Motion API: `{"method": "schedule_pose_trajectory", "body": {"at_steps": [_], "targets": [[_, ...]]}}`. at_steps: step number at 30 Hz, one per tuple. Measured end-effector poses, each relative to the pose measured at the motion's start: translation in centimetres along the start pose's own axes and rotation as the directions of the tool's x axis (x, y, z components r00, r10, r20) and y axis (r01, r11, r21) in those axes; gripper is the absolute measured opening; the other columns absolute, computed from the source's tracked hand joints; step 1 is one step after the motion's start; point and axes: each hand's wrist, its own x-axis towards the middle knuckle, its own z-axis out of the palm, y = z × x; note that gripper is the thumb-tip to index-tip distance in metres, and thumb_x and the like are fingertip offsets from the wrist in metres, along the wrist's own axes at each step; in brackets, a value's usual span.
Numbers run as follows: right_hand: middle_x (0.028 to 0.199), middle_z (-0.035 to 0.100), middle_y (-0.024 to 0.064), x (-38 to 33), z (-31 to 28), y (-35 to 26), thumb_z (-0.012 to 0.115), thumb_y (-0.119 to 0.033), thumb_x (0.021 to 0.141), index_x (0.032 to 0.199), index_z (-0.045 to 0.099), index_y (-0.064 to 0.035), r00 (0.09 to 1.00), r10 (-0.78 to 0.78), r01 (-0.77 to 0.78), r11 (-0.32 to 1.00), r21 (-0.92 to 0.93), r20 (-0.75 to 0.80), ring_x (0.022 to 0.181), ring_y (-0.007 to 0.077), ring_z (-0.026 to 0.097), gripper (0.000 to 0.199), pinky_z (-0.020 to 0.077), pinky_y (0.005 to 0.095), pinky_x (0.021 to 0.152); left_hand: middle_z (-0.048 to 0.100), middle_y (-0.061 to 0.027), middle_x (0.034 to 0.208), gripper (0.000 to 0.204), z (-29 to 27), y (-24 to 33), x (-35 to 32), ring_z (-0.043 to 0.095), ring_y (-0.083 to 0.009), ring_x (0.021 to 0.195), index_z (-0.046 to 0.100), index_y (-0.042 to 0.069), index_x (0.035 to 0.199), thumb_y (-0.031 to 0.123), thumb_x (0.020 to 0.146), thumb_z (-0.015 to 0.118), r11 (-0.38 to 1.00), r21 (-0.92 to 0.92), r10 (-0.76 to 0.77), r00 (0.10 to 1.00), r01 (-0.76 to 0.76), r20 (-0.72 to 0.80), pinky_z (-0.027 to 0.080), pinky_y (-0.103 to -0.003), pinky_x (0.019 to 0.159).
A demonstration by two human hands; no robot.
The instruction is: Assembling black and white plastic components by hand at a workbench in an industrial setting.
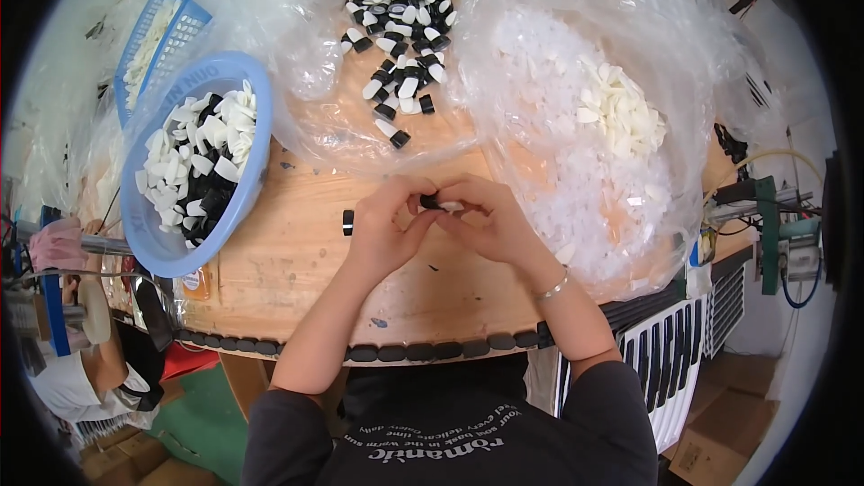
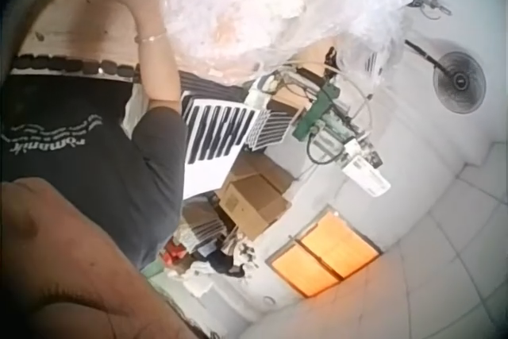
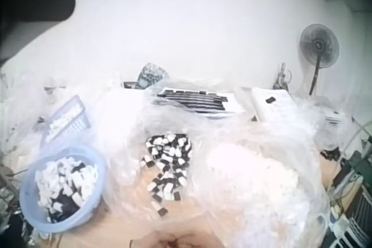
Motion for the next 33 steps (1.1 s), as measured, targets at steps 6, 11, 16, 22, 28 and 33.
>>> {"method": "schedule_pose_trajectory", "body": {"at_steps": [6, 11, 16, 22, 28, 33], "targets": [[0.101, 0.065, 0.0086, -0.4, 0.1, 1.6, 0.06, -0.002, 0.091, 0.105, 0.062, 0.0033, 0.975, 0.219, -0.199, 0.83, 0.52, 0.023, 0.088, 0.0106, 0.064, 0.015, 0.0526, 0.0227, 0.075, 0.058, -0.011, 0.109, 0.021, 0.4, 0.1, 0.0, 0.058, -0.0149, 0.096, 0.06, -0.003, 0.097, -0.016, 0.081, 0.058, 0.915, -0.402, -0.074, 0.995, 0.042, -0.065, 0.048, -0.027, 0.084], [0.101, 0.065, 0.008, -0.6, 0.8, 0.8, 0.057, -0.001, 0.091, 0.106, 0.061, 0.0022, 0.983, 0.18, -0.169, 0.84, 0.516, 0.029, 0.09, 0.0123, 0.064, 0.015, 0.0517, 0.0233, 0.079, 0.058, -0.0108, 0.106, 0.016, 0.2, 0.1, -0.2, 0.057, -0.0144, 0.094, 0.06, -0.004, 0.094, -0.015, 0.082, 0.057, 0.948, -0.317, -0.022, 0.998, 0.0, -0.065, 0.047, -0.025, 0.082], [0.103, 0.063, 0.0076, -0.7, 0.9, 0.7, 0.054, 0.002, 0.091, 0.107, 0.06, 0.0024, 1.0, 0.008, 0.003, 0.943, 0.334, -0.03, 0.091, 0.013, 0.063, 0.017, 0.0504, 0.0231, 0.079, 0.057, -0.0101, 0.104, 0.014, 0.0, 1.1, -0.2, 0.054, -0.0133, 0.091, 0.059, -0.003, 0.09, -0.015, 0.082, 0.056, 0.921, -0.383, -0.095, 0.995, 0.072, -0.042, 0.044, -0.023, 0.081], [0.101, 0.064, 0.0084, -1.2, 1.3, -0.1, 0.054, 0.003, 0.091, 0.108, 0.059, 0.0018, 0.992, 0.112, -0.096, 0.971, 0.217, -0.061, 0.092, 0.0145, 0.063, 0.018, 0.0505, 0.0235, 0.079, 0.057, -0.0084, 0.095, 0.015, 0.8, 0.6, -0.2, 0.053, -0.0111, 0.074, 0.053, 0.0, 0.087, -0.013, 0.08, 0.054, 0.971, -0.235, 0.022, 0.994, -0.046, -0.107, 0.043, -0.021, 0.067], [0.107, 0.064, 0.0127, -1.1, 2.5, 0.1, 0.058, 0.0, 0.09, 0.12, 0.05, 0.0026, 0.964, 0.103, 0.02, 0.893, 0.45, -0.246, 0.095, 0.0167, 0.065, 0.031, 0.052, 0.026, 0.083, 0.055, -0.007, 0.097, 0.013, 1.7, 0.9, -0.6, 0.051, -0.01, 0.078, 0.052, 0.0, 0.091, -0.011, 0.083, 0.054, 0.946, -0.323, -0.068, 0.978, 0.001, -0.196, 0.043, -0.021, 0.069], [0.106, 0.064, 0.0099, -1.2, 2.2, -0.2, 0.06, 0.002, 0.088, 0.123, 0.048, 0.0029, 0.959, 0.087, 0.027, 0.921, 0.389, -0.271, 0.094, 0.0136, 0.063, 0.037, 0.0502, 0.024, 0.084, 0.053, -0.0056, 0.101, 0.01, 1.2, 1.1, -0.6, 0.05, -0.0078, 0.083, 0.054, -0.002, 0.095, -0.009, 0.088, 0.053, 0.869, -0.489, -0.13, 0.989, 0.076, -0.076, 0.041, -0.018, 0.074]]}}
